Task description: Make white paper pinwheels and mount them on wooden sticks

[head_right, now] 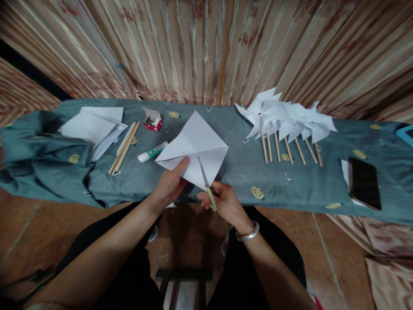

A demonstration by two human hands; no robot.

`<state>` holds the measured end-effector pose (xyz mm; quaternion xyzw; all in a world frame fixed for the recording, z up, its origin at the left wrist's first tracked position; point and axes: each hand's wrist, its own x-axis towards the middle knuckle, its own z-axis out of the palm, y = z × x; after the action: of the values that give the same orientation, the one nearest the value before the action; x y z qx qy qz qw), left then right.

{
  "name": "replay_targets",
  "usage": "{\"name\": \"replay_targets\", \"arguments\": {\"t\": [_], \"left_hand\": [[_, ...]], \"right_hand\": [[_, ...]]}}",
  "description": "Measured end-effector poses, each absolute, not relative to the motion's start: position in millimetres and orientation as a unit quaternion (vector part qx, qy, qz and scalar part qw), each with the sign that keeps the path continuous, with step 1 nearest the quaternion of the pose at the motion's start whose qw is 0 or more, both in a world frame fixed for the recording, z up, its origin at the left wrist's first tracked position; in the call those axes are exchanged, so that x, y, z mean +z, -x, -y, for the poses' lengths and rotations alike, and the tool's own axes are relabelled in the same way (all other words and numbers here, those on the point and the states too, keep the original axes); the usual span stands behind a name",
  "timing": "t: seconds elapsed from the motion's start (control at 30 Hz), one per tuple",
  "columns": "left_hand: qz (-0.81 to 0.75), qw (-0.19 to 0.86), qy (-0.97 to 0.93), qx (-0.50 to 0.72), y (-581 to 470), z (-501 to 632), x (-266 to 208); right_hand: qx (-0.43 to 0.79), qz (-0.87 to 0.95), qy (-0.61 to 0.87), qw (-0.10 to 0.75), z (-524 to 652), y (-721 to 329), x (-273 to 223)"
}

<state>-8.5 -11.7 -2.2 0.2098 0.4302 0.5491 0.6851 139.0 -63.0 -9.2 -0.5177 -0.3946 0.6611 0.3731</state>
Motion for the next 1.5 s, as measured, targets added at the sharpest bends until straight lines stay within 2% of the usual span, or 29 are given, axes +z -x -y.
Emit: {"name": "replay_targets", "arguments": {"t": [0.3, 0.63, 0.87, 0.97, 1.13, 1.3, 1.5], "left_hand": [[-0.429, 0.683, -0.2, 0.557, 10, 9, 0], [-0.464, 0.661, -0.173, 0.564, 25, 0, 18], [-0.462, 0.651, -0.164, 0.579, 37, -4, 16], [-0.457, 0.66, -0.165, 0.572, 41, -5, 12], [-0.453, 0.687, -0.186, 0.537, 43, -2, 6], [-0.442, 0.708, -0.229, 0.501, 43, 3, 7], [-0.438, 0.724, -0.276, 0.455, 40, 9, 6]], "right_hand": [[0.668, 0.425, 0.51, 0.338, 64, -141, -5], [0.734, 0.41, 0.479, 0.252, 70, -152, -8], [0.76, 0.437, 0.445, 0.184, 71, -174, 10], [0.745, 0.455, 0.441, 0.209, 71, -190, 14], [0.64, 0.449, 0.497, 0.376, 65, -210, 13], [0.528, 0.427, 0.561, 0.473, 51, -214, 6], [0.455, 0.426, 0.606, 0.495, 39, -205, 4]]}}
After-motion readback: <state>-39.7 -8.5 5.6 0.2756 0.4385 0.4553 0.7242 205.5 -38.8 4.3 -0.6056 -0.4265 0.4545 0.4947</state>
